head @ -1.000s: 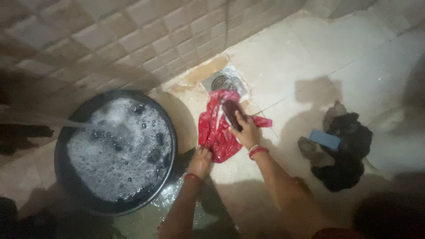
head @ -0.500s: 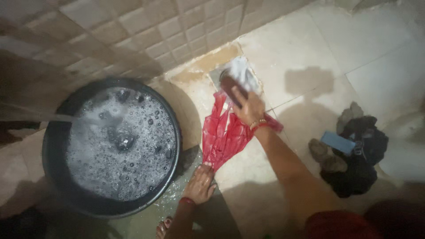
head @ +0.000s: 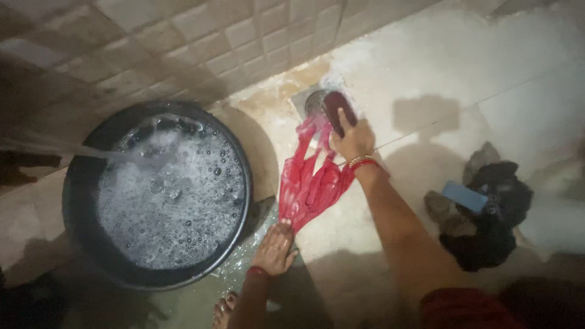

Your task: The person washes clothes by hand in a bathroom. They scrub a red garment and a dark garment with soap and a brush, rinse them under running water, and place them aside.

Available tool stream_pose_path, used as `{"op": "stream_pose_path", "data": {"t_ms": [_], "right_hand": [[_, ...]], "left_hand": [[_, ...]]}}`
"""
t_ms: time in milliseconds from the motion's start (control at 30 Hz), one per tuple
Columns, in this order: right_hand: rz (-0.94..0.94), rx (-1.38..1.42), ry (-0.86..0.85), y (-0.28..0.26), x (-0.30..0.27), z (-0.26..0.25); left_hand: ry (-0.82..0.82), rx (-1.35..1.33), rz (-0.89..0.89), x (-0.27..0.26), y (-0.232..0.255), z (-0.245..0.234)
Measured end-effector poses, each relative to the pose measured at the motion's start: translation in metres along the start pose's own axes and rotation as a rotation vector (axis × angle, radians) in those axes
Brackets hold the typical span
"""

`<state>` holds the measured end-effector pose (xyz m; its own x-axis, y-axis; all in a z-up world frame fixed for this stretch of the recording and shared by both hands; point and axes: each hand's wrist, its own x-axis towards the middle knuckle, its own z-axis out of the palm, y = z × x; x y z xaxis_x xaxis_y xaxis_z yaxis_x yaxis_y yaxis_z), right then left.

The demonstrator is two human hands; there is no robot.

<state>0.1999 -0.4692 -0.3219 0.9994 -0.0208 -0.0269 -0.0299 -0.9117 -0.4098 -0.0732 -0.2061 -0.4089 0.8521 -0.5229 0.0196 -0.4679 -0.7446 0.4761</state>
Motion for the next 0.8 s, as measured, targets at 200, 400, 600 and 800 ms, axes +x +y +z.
{"op": "stream_pose_path", "data": {"t_ms": [200,400,600,800], "right_hand": [[-0.594,-0.003,-0.030,-0.049,-0.119,0.027],[-0.036,0.167,-0.178,-0.011,-0.015,0.012],[-0.398,0.013,0.042,-0.046,-0.094,0.026],[0.188,0.206,-0.419,0.018,-0.137,0.009]], "left_hand": [[-0.325,0.000,-0.135,0.010,0.002,-0.006],[-0.181,0.053,-0.062,0.006,-0.006,0.004],[-0.202,0.098,-0.060,0.009,-0.004,0.004],[-0.240,0.059,-0.086,0.007,-0.003,0.006]]}}
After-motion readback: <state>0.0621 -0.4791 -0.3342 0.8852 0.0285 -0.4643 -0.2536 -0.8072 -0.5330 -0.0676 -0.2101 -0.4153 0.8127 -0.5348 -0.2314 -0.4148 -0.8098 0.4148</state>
